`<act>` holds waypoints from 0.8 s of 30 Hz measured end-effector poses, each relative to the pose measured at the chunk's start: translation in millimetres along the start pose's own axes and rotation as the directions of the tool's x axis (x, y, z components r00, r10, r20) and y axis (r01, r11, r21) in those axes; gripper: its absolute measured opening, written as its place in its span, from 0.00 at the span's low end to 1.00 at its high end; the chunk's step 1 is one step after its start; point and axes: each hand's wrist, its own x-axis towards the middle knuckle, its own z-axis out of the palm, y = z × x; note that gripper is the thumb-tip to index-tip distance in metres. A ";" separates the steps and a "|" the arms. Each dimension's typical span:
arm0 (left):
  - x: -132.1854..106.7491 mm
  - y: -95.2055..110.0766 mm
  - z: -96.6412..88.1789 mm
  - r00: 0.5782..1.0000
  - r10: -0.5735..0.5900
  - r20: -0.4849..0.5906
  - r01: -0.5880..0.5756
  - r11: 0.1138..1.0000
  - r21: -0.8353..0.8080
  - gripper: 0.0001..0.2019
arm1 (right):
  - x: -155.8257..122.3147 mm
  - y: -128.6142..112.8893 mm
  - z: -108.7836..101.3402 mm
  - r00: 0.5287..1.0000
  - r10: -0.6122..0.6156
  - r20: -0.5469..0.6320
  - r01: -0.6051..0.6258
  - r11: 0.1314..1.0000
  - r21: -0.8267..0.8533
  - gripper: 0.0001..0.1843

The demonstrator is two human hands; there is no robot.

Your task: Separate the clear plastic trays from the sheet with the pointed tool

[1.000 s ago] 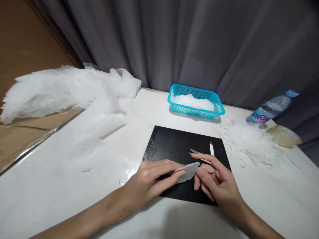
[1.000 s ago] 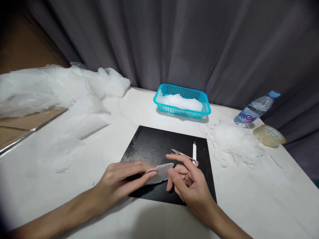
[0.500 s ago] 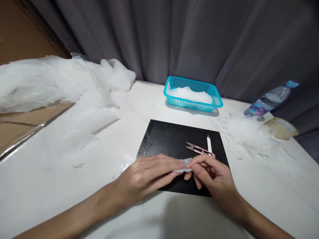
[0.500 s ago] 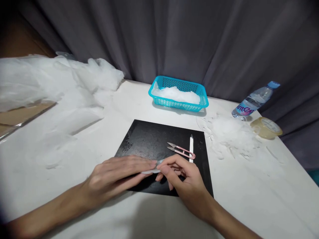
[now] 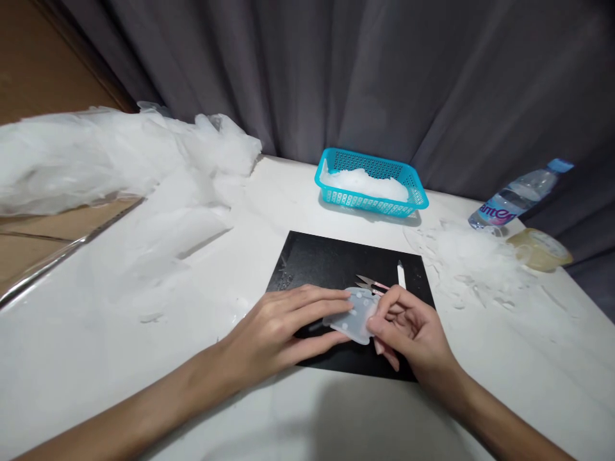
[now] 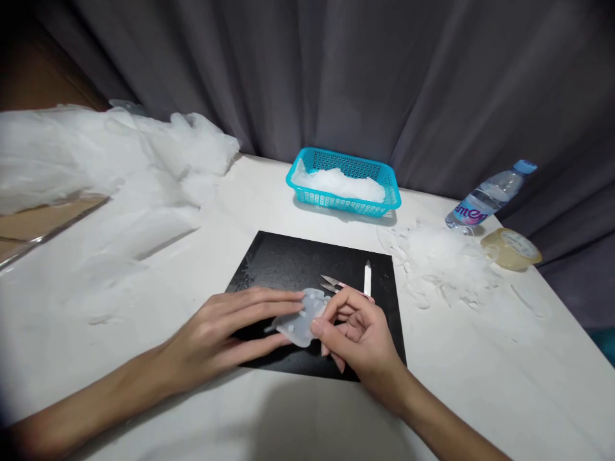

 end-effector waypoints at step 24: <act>0.1 -4.3 -3.3 1.000 0.026 -0.003 -0.026 0.998 0.055 0.14 | 3.9 4.0 -9.3 0.984 0.076 0.160 -0.101 0.984 0.150 0.16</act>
